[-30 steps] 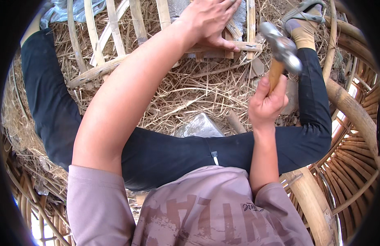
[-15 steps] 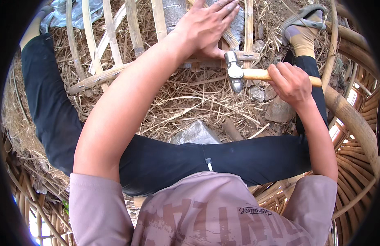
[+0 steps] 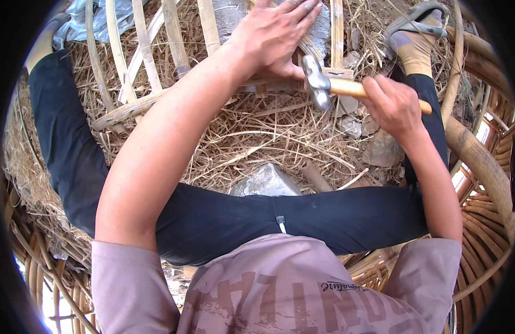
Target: The person constructs a bamboo frame by positioning bamboo strips across each other, driving nails into the slats with a hammer, and turning the frame around to secure additional bamboo pieces.
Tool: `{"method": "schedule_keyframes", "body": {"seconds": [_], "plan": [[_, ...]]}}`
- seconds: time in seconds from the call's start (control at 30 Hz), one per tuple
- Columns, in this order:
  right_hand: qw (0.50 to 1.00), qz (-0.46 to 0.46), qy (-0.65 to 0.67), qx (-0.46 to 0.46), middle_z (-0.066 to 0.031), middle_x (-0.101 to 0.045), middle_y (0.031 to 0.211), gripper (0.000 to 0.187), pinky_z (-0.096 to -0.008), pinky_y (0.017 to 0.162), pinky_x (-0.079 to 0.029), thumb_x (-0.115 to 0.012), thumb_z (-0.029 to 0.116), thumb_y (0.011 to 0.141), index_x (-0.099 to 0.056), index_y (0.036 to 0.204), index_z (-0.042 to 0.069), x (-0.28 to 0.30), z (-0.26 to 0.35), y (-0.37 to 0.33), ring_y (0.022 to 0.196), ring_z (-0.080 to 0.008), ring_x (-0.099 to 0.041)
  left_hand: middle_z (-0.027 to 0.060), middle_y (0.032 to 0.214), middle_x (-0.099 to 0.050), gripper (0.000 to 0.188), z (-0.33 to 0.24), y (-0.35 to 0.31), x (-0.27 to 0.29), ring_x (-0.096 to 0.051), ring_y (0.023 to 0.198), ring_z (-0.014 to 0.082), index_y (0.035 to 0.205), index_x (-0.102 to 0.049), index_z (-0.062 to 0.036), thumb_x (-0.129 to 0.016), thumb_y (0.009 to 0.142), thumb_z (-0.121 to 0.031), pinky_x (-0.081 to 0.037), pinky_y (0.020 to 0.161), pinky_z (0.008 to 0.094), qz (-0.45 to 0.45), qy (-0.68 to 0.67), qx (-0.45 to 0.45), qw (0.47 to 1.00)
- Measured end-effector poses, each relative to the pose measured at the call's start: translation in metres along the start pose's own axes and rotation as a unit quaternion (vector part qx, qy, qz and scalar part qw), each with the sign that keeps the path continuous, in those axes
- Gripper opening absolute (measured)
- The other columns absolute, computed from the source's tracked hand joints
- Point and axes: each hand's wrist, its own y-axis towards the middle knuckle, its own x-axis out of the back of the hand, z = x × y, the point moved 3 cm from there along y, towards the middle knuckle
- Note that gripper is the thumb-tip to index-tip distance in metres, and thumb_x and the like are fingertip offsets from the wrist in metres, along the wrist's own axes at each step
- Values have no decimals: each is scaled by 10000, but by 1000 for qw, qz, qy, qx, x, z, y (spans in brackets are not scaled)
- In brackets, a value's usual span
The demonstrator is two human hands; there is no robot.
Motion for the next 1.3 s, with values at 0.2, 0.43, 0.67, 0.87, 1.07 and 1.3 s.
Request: {"method": "schedule_keyframes", "body": {"seconds": [0.2,0.43,0.67,0.87,1.07,1.3], "plan": [[981,-28,131,-141,-88,-618,792,227,-408,566,-517,-732,214,918,-599,1027,67,8,43,-12,661,-294,-657,224,1694,-207,1017,0,3,-2,-181,1590,282,1581,-252,80,-481,879,-619,-149,1273,569,-10,-9,-8,1000],[863,-201,273,-374,-158,-619,740,148,-412,559,-495,-564,137,1050,-595,1097,0,3,101,-8,610,-346,-655,220,1700,-165,1205,2,-3,-5,-159,1588,304,1586,-223,79,-206,883,-900,-131,1267,576,-39,-13,-8,999],[840,-217,288,-405,-127,-584,675,150,-386,536,-475,-538,129,1060,-586,1094,-8,-20,122,-11,559,-293,-629,214,1700,-175,1188,4,-7,0,-161,1589,298,1588,-221,75,-221,890,-885,-135,1265,582,-30,-33,-15,999],[827,-197,307,-429,-135,-587,667,160,-386,526,-477,-539,145,1065,-583,1104,-4,-23,123,-14,547,-298,-631,221,1690,-212,1141,4,-4,-4,-178,1586,298,1583,-240,76,-221,911,-846,-146,1264,585,-44,-28,-17,998],[848,-228,244,-412,-55,-591,656,270,-301,498,-439,-505,241,1098,-561,1064,-21,-47,120,-13,536,-115,-564,229,1684,-223,1129,3,-5,-7,-188,1583,306,1577,-254,80,-207,918,-835,-141,1265,589,-72,-61,-9,996],[855,-280,223,-375,-56,-623,694,295,-279,549,-508,-513,222,1089,-545,1118,-70,-45,127,-17,579,-130,-617,212,1687,-231,1144,3,-3,-8,-201,1579,301,1572,-273,77,-167,912,-852,-142,1266,586,-69,-48,-15,996]]}}
